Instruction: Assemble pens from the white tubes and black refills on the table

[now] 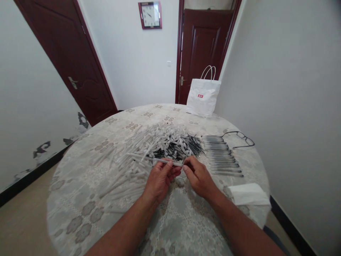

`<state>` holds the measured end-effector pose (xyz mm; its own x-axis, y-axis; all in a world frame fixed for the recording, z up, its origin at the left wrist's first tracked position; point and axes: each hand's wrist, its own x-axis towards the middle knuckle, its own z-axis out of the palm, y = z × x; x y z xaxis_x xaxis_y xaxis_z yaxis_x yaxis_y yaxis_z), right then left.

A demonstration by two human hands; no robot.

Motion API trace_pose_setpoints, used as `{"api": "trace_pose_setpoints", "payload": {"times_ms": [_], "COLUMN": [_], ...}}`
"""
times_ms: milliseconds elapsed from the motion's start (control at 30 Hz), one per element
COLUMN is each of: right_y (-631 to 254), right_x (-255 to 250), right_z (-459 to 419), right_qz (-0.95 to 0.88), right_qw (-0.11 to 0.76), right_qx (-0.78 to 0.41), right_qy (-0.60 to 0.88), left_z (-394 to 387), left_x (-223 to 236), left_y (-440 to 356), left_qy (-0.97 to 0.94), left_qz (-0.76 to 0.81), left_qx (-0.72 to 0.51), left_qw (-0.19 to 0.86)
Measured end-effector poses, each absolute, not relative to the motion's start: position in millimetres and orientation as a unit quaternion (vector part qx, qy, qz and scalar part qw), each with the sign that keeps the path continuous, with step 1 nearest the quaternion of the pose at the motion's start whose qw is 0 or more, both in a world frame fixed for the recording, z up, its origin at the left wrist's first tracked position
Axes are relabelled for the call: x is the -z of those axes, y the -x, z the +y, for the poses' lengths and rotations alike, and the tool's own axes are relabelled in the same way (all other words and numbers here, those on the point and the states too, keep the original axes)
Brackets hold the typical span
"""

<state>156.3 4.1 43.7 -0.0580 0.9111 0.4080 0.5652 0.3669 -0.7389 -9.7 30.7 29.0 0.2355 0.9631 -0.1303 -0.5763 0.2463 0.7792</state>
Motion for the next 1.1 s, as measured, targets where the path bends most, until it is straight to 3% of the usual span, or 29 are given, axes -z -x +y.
{"api": "trace_pose_setpoints", "payload": {"times_ms": [267,500,900,1100], "right_y": [-155.2,-156.6,-156.9,-157.6], "right_x": [-38.8,-44.6,-43.4,-46.7], "right_z": [8.9,2.7,5.6,0.8], "right_qz": [-0.708,-0.7,-0.721,-0.718], "right_qw": [0.404,0.443,0.412,0.447], "right_qx": [-0.202,-0.203,-0.199,-0.186], "right_qy": [0.543,0.521,0.519,0.501], "left_z": [32.0,31.4,31.2,29.3], "left_x": [-28.6,-30.8,-32.5,-35.6], "left_y": [10.2,10.7,10.5,10.1], "left_qy": [-0.313,-0.315,-0.315,-0.322], "left_qz": [0.328,0.322,0.331,0.317], "left_qx": [-0.523,-0.526,-0.52,-0.533], "left_qw": [0.721,0.721,0.722,0.715]}}
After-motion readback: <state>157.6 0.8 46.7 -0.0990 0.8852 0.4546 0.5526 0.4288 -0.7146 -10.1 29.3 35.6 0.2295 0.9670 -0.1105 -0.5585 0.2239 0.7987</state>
